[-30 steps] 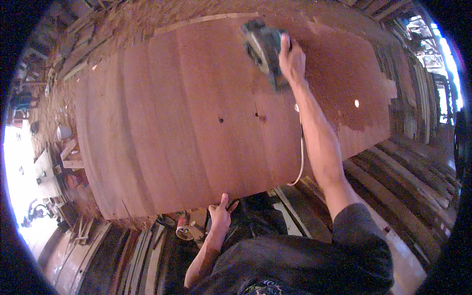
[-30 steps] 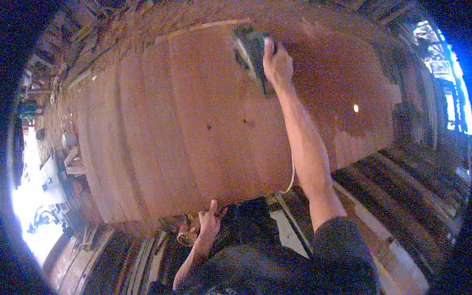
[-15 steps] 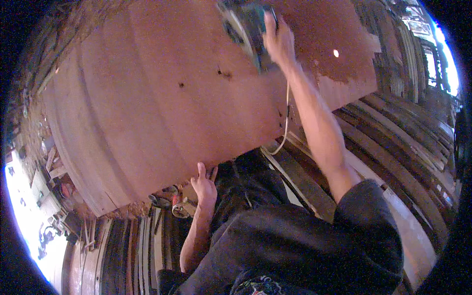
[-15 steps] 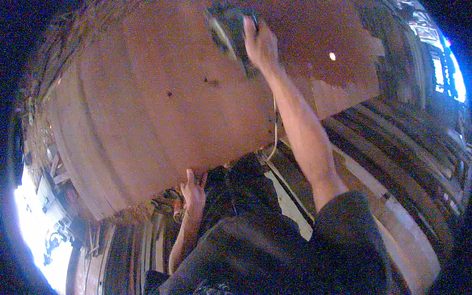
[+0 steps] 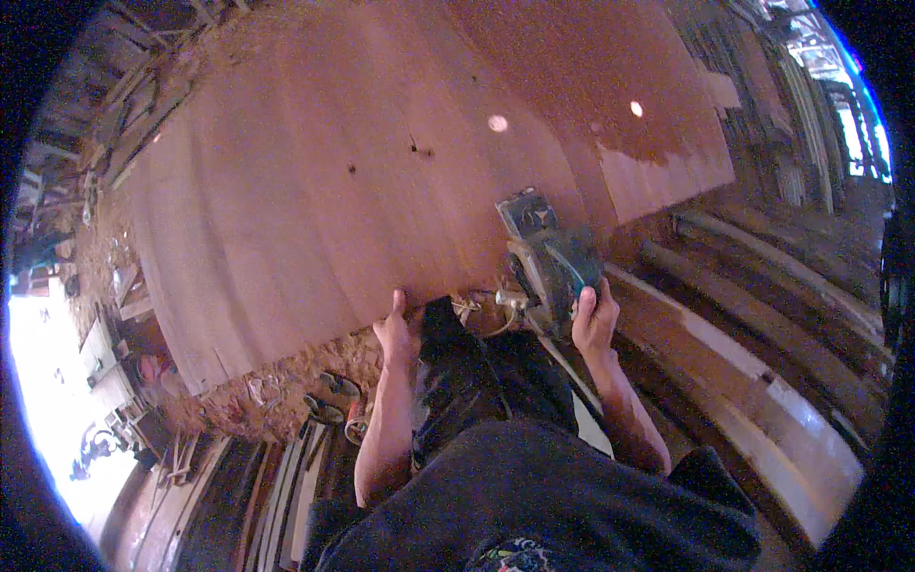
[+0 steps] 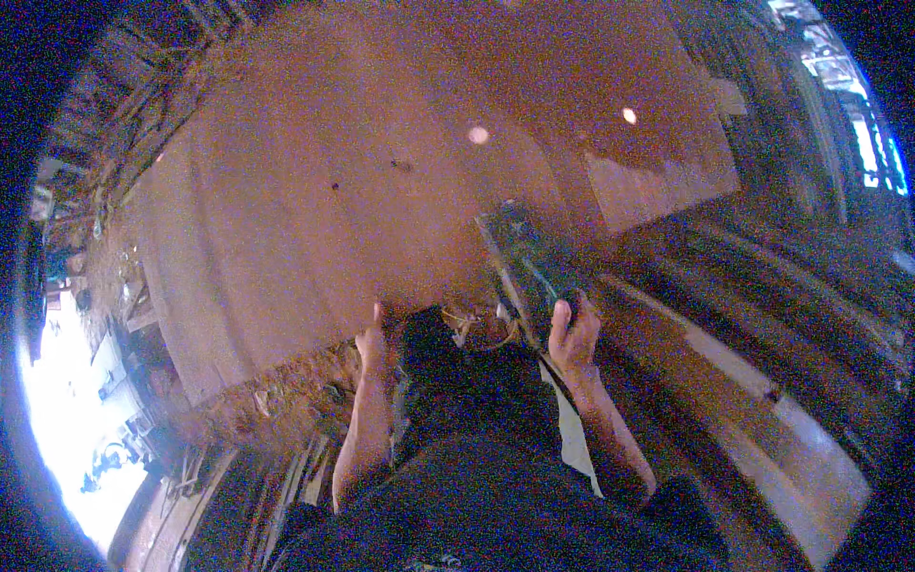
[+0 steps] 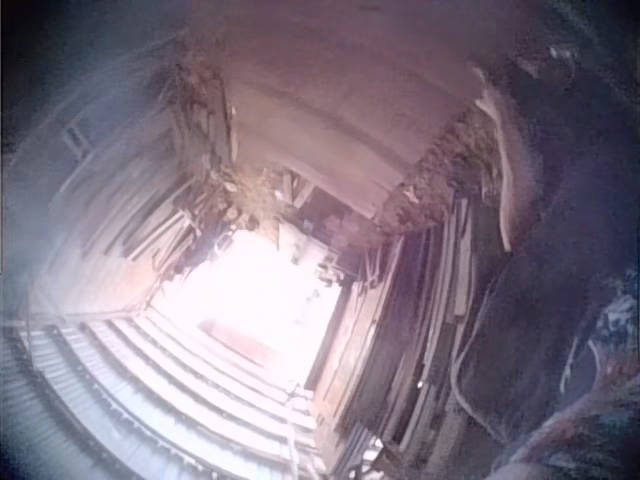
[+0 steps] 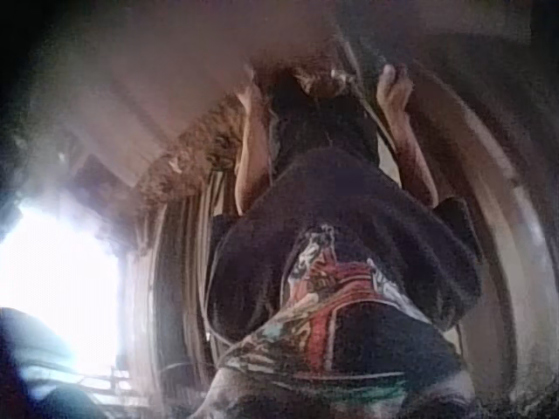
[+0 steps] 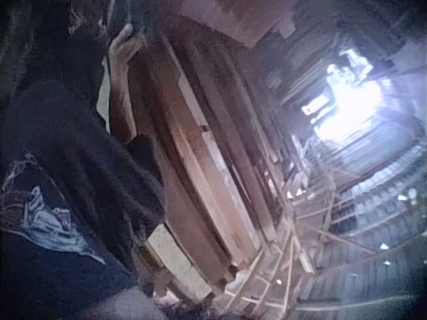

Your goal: The person uses a handheld electric sander to smooth the surface of a large wooden board resting on supports. The person moves the sander across the board in repeated passes, holding the board with the left hand while operating the tool with the right hand.

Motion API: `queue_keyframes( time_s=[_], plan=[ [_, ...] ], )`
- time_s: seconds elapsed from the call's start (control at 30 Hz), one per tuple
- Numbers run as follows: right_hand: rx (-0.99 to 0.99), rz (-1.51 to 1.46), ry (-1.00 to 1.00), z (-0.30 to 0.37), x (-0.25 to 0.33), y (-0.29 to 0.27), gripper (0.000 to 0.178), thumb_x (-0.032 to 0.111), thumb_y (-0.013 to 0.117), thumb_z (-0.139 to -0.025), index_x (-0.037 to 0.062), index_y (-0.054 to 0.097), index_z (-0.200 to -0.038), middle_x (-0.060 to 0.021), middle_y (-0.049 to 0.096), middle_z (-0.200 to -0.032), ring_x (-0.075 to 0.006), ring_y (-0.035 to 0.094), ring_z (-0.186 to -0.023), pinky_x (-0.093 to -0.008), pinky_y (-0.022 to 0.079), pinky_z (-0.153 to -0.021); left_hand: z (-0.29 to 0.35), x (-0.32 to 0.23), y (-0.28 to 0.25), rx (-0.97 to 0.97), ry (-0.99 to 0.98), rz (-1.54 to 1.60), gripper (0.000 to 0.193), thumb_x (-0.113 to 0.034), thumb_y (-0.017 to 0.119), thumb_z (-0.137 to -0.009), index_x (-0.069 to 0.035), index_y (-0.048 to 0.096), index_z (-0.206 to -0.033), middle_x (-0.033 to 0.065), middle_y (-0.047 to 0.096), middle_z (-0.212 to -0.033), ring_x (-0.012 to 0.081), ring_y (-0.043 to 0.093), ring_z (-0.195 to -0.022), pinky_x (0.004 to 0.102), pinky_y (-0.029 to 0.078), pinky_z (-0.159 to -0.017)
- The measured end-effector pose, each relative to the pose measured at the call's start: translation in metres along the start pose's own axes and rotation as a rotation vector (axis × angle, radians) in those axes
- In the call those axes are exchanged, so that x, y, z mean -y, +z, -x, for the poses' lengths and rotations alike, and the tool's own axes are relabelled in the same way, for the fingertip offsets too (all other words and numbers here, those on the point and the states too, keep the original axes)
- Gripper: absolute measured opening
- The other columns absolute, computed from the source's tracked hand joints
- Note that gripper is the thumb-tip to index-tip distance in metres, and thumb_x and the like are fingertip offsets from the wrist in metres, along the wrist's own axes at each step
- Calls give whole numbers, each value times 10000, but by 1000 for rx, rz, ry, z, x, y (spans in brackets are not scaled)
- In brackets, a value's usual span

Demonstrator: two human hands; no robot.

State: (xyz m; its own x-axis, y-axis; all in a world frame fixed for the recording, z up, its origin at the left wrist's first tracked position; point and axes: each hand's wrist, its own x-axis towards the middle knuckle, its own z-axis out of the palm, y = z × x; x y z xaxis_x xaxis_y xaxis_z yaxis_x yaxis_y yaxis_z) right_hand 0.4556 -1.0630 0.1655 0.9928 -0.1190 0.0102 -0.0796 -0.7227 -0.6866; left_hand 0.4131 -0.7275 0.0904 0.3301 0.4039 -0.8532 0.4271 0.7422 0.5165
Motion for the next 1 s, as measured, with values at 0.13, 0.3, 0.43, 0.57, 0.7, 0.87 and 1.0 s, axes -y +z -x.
queue_keyframes(
  time_s=[0.13,0.3,0.43,0.57,0.7,0.87,1.0],
  plan=[
    [18,-36,-10,-109,64,47,486,413,515,-1097,-39,676,-1175,-277,748,-964,-504,718,-859,-551,568,-741,-35,33,-31,86,192,-112,390,-148,760,-991,-9,598,-1318,91,698,-1080,271,714,-902,465,637,-781],
    [-74,-9,-192,-270,144,132,580,511,488,-1095,-24,692,-1185,-310,743,-1001,-513,719,-937,-572,581,-799,17,-9,7,-54,53,129,497,-236,813,-966,-23,557,-1335,91,721,-1026,292,710,-856,463,627,-815],
    [-135,19,-294,-386,188,190,672,592,443,-1081,-22,708,-1145,-314,745,-1042,-518,719,-961,-582,580,-841,26,-21,19,-194,11,210,355,-131,799,-965,-16,580,-1219,92,673,-1123,297,694,-959,524,652,-822],
    [-156,66,-266,-496,239,255,800,677,396,-1056,-56,700,-1160,-342,737,-1034,-540,711,-999,-600,569,-897,3,3,-11,-112,-59,201,331,-98,791,-964,-50,579,-1214,89,658,-1166,274,683,-1011,530,663,-808],
    [-116,101,-274,-584,266,281,758,615,382,-1081,-77,586,-1315,-372,654,-1170,-538,629,-1139,-590,511,-989,18,-20,11,-130,-76,166,359,-109,792,-967,-68,573,-1249,88,670,-1167,261,689,-972,484,660,-763],
    [53,36,-133,-497,297,254,751,550,362,-1108,-64,446,-1534,-357,538,-1479,-505,492,-1412,-548,395,-1185,27,-23,10,-259,-78,136,426,-83,780,-966,-72,582,-1343,69,683,-1198,263,701,-1027,482,644,-812],
    [-11,95,-298,-460,180,218,765,568,357,-1103,-56,447,-1536,-355,559,-1459,-524,541,-1354,-571,433,-1145,15,4,1,-122,19,112,417,-139,761,-998,-85,570,-1365,71,674,-1236,257,693,-1081,461,616,-835]
  ],
)
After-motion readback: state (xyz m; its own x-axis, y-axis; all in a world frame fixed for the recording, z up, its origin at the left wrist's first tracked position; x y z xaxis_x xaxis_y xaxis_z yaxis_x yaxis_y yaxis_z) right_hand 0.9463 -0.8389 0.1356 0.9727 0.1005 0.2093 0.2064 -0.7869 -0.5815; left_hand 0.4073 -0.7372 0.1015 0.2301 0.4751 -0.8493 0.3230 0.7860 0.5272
